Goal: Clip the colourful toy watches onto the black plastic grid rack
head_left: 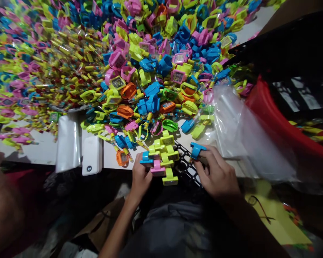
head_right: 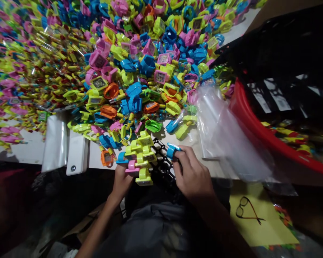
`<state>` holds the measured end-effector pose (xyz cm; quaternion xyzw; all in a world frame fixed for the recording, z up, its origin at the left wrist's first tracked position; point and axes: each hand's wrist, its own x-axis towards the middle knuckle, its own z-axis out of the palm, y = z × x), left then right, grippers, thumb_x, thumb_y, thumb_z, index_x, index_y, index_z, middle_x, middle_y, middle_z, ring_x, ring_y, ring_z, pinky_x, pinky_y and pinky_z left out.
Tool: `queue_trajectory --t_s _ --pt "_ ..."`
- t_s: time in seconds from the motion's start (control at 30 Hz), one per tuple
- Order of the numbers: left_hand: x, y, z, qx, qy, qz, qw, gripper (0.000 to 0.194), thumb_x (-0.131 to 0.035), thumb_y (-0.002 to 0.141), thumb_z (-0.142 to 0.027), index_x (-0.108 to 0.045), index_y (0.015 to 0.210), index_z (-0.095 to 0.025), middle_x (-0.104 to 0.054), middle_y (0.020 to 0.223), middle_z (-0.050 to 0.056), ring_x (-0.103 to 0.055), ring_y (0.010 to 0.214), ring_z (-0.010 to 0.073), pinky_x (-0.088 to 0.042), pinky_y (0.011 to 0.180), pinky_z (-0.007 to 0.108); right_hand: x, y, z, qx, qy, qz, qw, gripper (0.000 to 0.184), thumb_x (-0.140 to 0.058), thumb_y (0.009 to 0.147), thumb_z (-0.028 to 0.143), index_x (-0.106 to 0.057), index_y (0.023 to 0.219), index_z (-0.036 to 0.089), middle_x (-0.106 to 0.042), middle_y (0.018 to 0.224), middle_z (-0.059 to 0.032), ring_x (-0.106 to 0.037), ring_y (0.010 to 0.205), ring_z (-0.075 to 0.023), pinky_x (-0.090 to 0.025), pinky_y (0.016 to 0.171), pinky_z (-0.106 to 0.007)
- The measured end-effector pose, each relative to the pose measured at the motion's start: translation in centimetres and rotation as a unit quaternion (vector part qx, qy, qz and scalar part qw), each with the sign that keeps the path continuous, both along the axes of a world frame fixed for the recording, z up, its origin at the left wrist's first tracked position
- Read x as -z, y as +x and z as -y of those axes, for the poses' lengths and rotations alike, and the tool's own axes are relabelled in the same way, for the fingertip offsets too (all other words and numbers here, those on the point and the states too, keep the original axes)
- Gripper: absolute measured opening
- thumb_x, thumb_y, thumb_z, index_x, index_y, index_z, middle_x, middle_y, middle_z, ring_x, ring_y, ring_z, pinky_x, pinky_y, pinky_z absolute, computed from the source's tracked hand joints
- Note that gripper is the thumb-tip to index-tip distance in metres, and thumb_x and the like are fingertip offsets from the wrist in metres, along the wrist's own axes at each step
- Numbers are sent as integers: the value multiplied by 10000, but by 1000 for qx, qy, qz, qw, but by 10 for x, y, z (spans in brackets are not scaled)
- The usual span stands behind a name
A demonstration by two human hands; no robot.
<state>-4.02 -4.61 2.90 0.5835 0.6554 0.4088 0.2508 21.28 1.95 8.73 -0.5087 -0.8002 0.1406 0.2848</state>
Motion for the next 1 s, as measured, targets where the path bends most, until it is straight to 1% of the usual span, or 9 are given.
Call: queue_trajectory --t_s 0.1,0.2,0.33,0.4,0.47,0.53,0.6,0.73,1.0 --pt "-1 1 0 5 3 -9 1000 124 -605 938 -293 -699 908 -217 -720 995 87 -682 975 274 -554 854 395 15 -7 4 -15 -3 -62 998 131 -543 1029 128 -598 1065 243 -729 1204 -78 -749 922 -210 -516 699 -295" --pt "-2 0 0 8 3 -18 1000 123 -599 935 -279 -699 896 -219 -728 1020 90 -679 980 274 -553 866 402 27 -13 6 17 -76 -177 981 100 -628 1012 197 -560 1062 253 -742 1131 -60 -746 865 -189 -558 703 -280" --pt "-1 -2 0 13 6 -17 1000 136 -608 925 -287 -720 942 -213 -735 1041 96 -683 1002 277 -559 879 408 31 -15 5 63 -206 -352 911 535 -789 924 300 -511 1380 272 -697 1076 -33 -713 799 -159 -609 714 -270" --pt "0 -2 0 14 8 -12 1000 130 -614 916 -285 -719 925 -210 -736 1053 100 -682 1019 281 -562 891 415 29 -13 4 52 -257 -390 883 504 -818 902 366 -580 1328 244 -660 1034 -33 -701 820 -169 -622 718 -274" --pt "1 -3 0 11 8 -6 1000 117 -619 905 -277 -709 875 -209 -731 1048 100 -680 1028 284 -564 898 419 27 -11 5 41 -300 -390 869 340 -803 915 463 -659 1090 210 -632 987 -39 -683 809 -176 -618 697 -275" --pt "2 -3 0 10 7 0 1000 118 -624 904 -276 -707 853 -209 -729 1061 101 -681 1043 284 -566 910 420 26 -11 8 26 -335 -373 865 346 -787 925 518 -653 963 201 -619 908 -27 -651 736 -166 -596 648 -271" --pt "2 -3 0 12 5 4 1000 121 -637 902 -284 -716 849 -210 -733 1079 102 -683 1057 284 -567 918 415 27 -12 11 20 -342 -363 866 327 -805 918 489 -655 978 205 -649 891 -23 -657 745 -169 -587 676 -273" --pt "3 -3 0 7 2 0 1000 110 -663 876 -296 -720 839 -209 -730 1046 96 -688 1009 274 -572 883 396 30 -18 16 4 -303 -383 873 231 -807 920 376 -652 999 224 -713 1051 -47 -711 1007 -201 -570 926 -314" --pt "3 -3 -1 8 1 -17 1000 136 -650 888 -307 -745 878 -210 -731 1052 102 -677 1022 288 -564 907 420 29 -19 16 -67 -341 -331 877 147 -782 873 257 -684 976 219 -708 1016 -39 -703 920 -201 -552 800 -294"
